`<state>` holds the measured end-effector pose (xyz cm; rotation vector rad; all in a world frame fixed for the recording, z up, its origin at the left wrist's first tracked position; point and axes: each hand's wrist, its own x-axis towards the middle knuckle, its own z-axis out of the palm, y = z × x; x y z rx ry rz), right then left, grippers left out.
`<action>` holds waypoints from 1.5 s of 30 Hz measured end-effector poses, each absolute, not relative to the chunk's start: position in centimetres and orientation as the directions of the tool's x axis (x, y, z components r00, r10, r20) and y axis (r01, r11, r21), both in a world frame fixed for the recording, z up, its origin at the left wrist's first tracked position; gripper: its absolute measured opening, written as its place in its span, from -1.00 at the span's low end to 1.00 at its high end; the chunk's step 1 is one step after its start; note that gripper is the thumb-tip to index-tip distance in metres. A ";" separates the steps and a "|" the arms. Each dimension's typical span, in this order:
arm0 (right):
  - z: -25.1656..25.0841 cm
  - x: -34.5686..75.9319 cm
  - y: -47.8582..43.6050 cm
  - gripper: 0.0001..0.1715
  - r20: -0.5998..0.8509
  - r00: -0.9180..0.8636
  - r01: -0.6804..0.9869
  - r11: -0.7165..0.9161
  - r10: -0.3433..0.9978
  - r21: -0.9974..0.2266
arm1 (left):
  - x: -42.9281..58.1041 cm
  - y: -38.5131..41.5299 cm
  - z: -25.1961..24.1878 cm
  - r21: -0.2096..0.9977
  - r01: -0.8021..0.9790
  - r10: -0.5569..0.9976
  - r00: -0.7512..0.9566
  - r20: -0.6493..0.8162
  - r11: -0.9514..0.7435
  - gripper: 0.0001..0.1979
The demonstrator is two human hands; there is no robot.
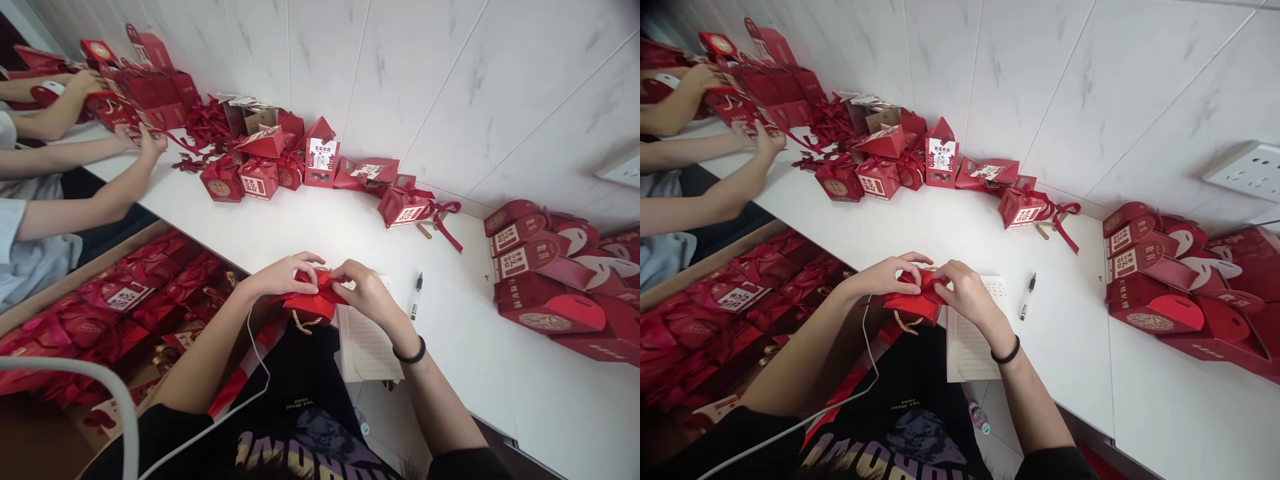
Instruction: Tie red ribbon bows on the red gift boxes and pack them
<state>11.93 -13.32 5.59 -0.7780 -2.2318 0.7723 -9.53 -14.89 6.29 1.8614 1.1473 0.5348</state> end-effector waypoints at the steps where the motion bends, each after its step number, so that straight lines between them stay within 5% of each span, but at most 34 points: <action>1: 5.4 11.7 -13.7 -0.89 0.362 -0.580 0.339 0.620 0.730 -0.708 | -9.5 -15.0 6.4 0.834 0.505 0.869 0.491 -0.068 -0.221 -0.86; 4: 5.0 10.9 -14.8 -0.93 0.385 -0.481 0.426 0.594 0.787 -0.682 | -9.5 -15.2 6.7 0.803 0.536 0.870 0.492 -0.046 -0.261 -0.88; 8: 4.9 10.5 -15.8 -0.87 0.515 -0.485 0.522 0.706 0.707 -0.478 | -9.4 -15.2 6.5 0.810 0.518 0.860 0.509 -0.036 -0.273 -0.92; 13: 4.6 10.4 -16.4 -0.81 0.454 -0.521 0.636 0.683 0.723 -0.359 | -9.4 -14.8 5.8 0.864 0.434 0.844 0.535 -0.019 -0.256 -0.91; 17: 5.0 11.4 -16.7 -0.91 0.266 -0.427 0.620 0.494 0.864 -0.610 | -9.8 -15.0 5.5 0.864 0.433 0.850 0.527 -0.009 -0.259 -0.87; 20: 5.9 13.0 -16.8 -0.68 0.064 -0.425 0.500 0.293 0.903 -0.815 | -10.2 -15.9 4.9 0.881 0.384 0.904 0.416 0.101 -0.275 -0.75; 24: 6.3 13.7 -16.4 -0.50 -0.066 -0.306 0.511 0.106 0.950 -0.853 | -10.0 -17.8 4.9 0.850 0.489 0.978 0.035 0.205 -0.196 -0.78; 28: 5.5 12.0 -16.0 -0.42 -0.152 -0.326 0.510 0.038 0.933 -0.860 | -9.1 -19.1 6.2 0.760 0.644 0.996 -0.050 -0.070 0.085 -0.64; 31: 4.9 11.2 -16.1 -0.48 -0.160 -0.317 0.388 -0.026 0.935 -0.921 | -8.8 -19.3 6.8 0.721 0.672 0.978 -0.021 -0.208 0.168 -0.62; 39: 3.8 11.8 -17.2 -0.62 -0.085 -0.264 0.141 -0.048 0.961 -0.989 | -9.1 -19.6 5.0 0.909 0.414 0.995 0.063 -0.077 0.044 -0.80; 45: 3.3 11.2 -17.6 -0.64 -0.004 -0.191 0.117 0.019 0.982 -0.993 | -8.8 -19.3 6.0 0.904 0.426 0.997 0.050 -0.051 0.025 -0.85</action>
